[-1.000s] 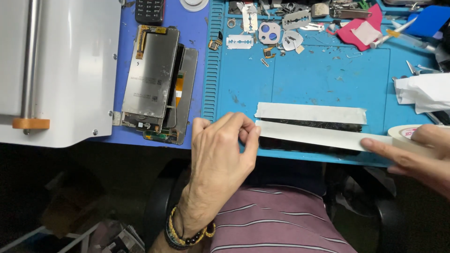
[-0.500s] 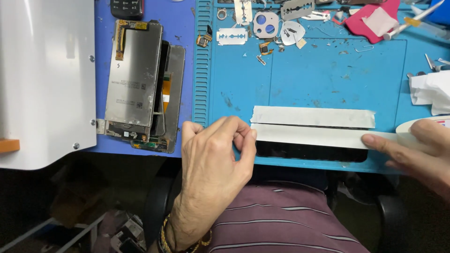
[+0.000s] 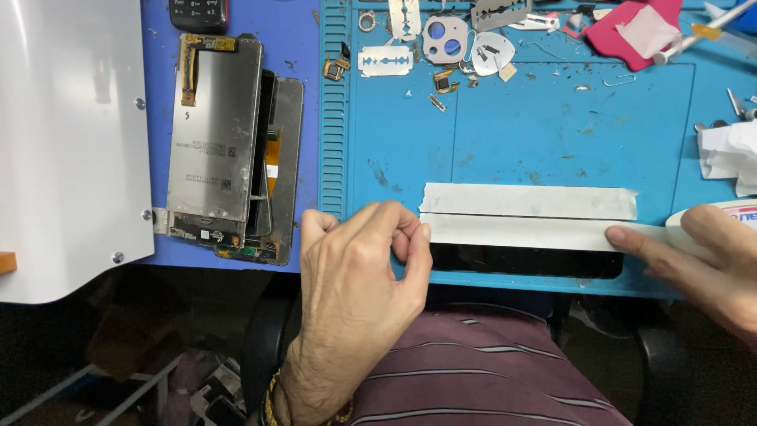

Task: The person cleans a rectangular electronic component with a white wipe, spraying it with liquid from a bottle. They then wipe a cracked smartphone screen and apply strips of white tape across the screen surface.

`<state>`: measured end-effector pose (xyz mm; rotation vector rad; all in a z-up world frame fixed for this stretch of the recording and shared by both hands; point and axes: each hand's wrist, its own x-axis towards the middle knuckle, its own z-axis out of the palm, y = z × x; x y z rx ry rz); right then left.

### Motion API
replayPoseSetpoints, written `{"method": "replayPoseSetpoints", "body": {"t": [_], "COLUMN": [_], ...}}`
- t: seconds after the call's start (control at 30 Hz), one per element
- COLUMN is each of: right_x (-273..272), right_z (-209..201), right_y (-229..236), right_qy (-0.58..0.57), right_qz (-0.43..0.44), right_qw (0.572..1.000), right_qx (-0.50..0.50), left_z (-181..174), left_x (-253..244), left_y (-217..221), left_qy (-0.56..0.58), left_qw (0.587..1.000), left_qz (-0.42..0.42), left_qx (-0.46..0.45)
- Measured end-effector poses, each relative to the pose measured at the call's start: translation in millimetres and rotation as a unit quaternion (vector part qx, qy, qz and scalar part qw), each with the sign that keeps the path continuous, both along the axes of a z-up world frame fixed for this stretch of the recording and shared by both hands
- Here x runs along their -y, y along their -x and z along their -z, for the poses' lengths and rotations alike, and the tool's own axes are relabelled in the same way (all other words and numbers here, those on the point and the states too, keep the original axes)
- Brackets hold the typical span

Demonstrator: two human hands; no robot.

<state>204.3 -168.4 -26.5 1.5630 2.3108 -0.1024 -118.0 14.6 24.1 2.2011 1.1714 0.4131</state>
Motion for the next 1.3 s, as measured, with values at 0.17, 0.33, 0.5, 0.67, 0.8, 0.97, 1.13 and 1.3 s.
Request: {"method": "replayPoseSetpoints", "body": {"t": [0.17,0.33,0.5,0.67,0.8,0.97,1.13,1.3], "right_x": [-3.1,-4.4,-9.7,-13.7,-12.5,-12.6,-16.0,-16.6], "right_z": [-5.7,-7.8,-10.6,-14.2,-10.8,-8.6,-15.9,-18.7], "right_y": [4.8,5.9,12.3,10.6,4.3,9.9,19.0,25.5], "right_qy": [-0.004,0.011,-0.022,0.018,0.042,0.014,-0.034,-0.087], "right_qz": [0.009,-0.016,0.004,-0.048,-0.106,-0.036,-0.035,-0.059], "right_qw": [1.0,0.999,0.999,0.998,0.989,0.999,0.998,0.994], "right_qx": [-0.008,0.028,-0.037,0.036,0.098,0.026,0.035,0.02], "left_z": [-1.6,-1.6,-1.8,-1.8,-2.2,-1.8,-1.9,-3.4], "left_x": [0.2,0.1,-0.2,0.1,0.4,0.5,-0.3,-1.5], "left_y": [0.0,0.1,-0.1,-0.7,-0.9,-1.3,-0.3,2.1], "left_qy": [0.001,0.0,0.0,-0.003,-0.005,-0.005,0.003,0.026], "left_qw": [1.0,1.0,1.0,1.0,1.0,1.0,1.0,1.0], "left_qz": [-0.001,0.001,0.003,0.002,0.003,0.001,-0.001,0.004], "left_qx": [0.005,0.002,0.0,-0.003,-0.006,-0.005,-0.002,0.005]}}
